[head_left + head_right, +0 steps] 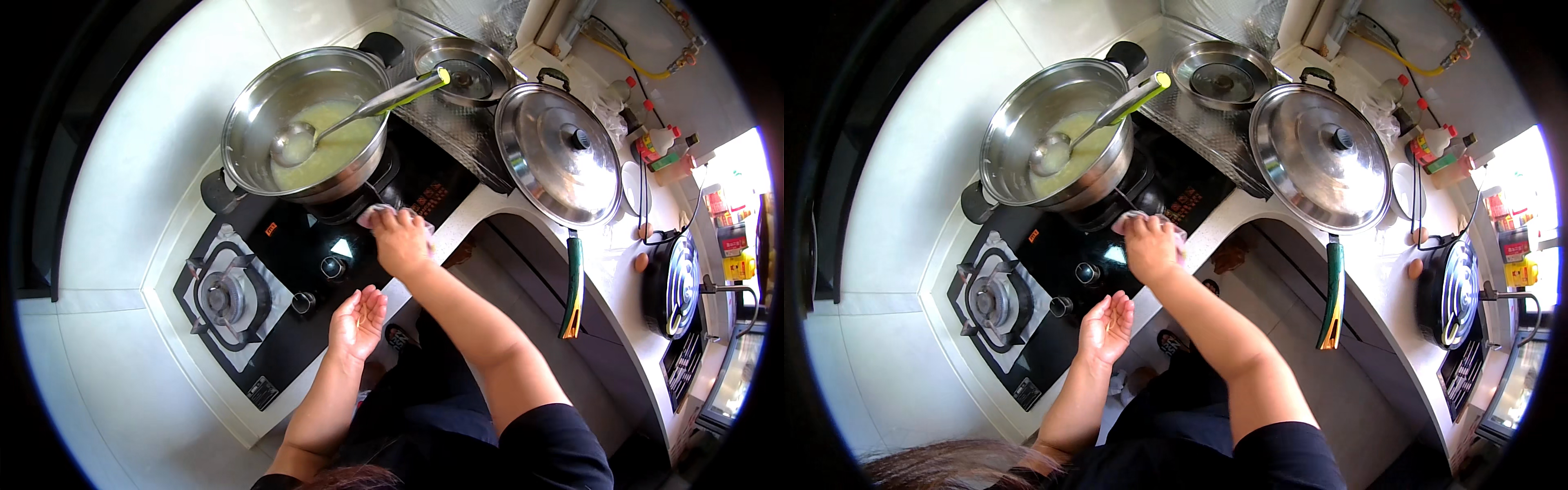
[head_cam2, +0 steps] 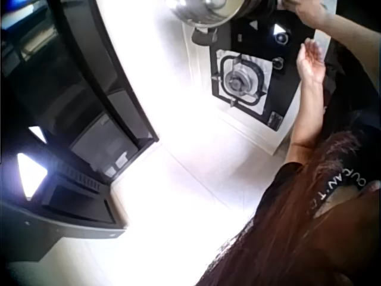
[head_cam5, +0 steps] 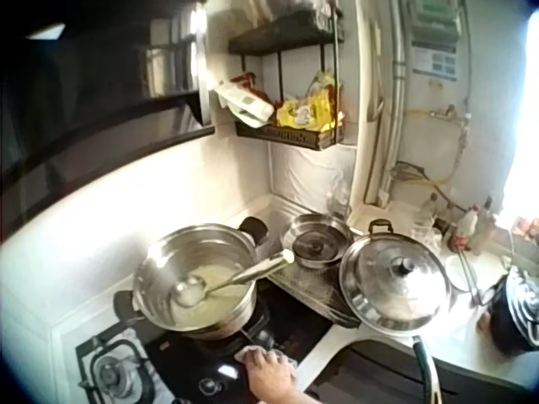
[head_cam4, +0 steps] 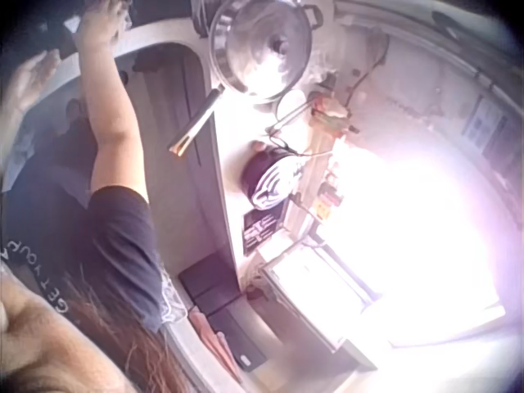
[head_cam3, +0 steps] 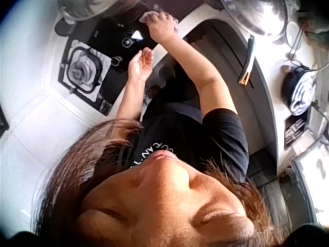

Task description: The person wipes the surface and knobs of a gas stove with a cloth, washes the cloth in a sink, and then uses chopsticks to turn over a flatbread in an electric griddle.

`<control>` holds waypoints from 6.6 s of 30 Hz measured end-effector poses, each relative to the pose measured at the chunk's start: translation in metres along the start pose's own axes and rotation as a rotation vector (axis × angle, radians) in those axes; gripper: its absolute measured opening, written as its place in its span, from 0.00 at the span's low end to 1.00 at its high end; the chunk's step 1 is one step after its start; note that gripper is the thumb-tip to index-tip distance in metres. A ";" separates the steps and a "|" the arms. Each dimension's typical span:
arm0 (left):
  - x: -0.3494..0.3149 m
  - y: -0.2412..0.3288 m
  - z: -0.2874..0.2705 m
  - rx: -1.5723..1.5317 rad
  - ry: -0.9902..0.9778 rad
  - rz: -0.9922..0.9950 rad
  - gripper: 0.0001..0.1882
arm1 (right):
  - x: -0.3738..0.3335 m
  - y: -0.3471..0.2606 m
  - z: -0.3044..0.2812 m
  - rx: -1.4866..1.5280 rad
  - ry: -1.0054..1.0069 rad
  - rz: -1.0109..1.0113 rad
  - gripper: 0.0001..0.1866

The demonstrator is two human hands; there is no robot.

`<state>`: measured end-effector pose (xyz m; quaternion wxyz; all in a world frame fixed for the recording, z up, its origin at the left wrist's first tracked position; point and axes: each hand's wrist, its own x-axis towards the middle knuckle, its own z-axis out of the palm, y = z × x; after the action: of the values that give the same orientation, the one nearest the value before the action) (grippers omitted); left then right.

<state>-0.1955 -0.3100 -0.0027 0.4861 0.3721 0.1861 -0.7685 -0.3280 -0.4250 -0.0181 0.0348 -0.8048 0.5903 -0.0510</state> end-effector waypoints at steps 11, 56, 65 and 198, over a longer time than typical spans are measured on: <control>-0.010 -0.011 -0.006 0.032 0.036 0.015 0.11 | 0.038 0.056 0.002 -0.036 0.096 -0.014 0.19; 0.014 -0.013 0.035 0.097 0.083 0.016 0.09 | 0.093 0.126 0.015 0.005 0.296 0.226 0.13; 0.008 -0.018 0.012 0.019 0.040 -0.090 0.10 | 0.030 0.117 0.015 0.007 0.381 0.646 0.12; -0.026 0.004 -0.069 -0.446 0.061 0.094 0.12 | 0.091 -0.164 0.051 0.128 0.068 -0.884 0.12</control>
<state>-0.1580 -0.2514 -0.0283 0.5858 0.2868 0.3484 -0.6732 -0.1395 -0.4629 -0.0463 0.0400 -0.9739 0.1860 -0.1241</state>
